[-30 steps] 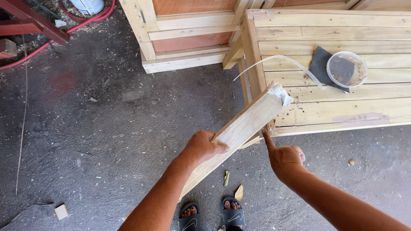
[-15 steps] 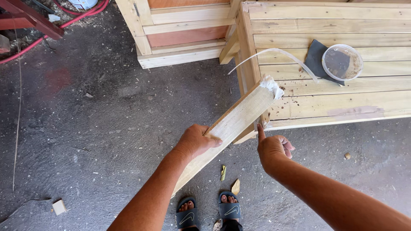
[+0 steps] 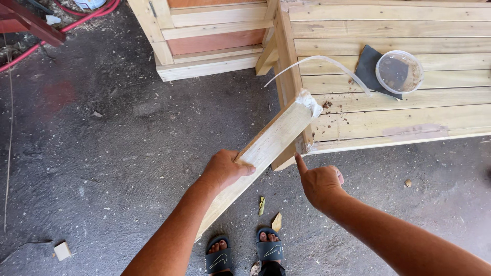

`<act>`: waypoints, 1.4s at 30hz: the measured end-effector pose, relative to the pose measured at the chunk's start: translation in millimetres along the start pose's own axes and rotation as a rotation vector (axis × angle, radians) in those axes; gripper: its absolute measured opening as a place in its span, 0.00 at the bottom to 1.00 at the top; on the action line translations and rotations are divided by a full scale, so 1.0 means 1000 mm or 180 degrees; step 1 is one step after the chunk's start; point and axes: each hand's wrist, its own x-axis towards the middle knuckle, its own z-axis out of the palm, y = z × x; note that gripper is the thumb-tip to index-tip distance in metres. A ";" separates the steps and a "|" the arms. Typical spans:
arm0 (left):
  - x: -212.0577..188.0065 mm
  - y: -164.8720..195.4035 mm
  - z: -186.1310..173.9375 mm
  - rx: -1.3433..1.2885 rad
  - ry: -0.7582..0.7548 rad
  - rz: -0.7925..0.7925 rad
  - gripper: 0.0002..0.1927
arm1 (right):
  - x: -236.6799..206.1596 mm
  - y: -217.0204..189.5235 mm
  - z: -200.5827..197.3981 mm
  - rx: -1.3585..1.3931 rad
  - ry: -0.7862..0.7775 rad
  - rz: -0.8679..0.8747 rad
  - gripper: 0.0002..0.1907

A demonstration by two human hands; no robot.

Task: The person holds a wooden furniture frame piece and presses white wood filler into the joints and seams of wooden bench and table frames, moving between several furniture pieces and smoothing the filler along the edges by hand.

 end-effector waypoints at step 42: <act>0.015 -0.007 -0.001 -0.0088 -0.0068 -0.0162 0.20 | 0.046 -0.004 0.004 0.1127 0.0024 0.0357 0.45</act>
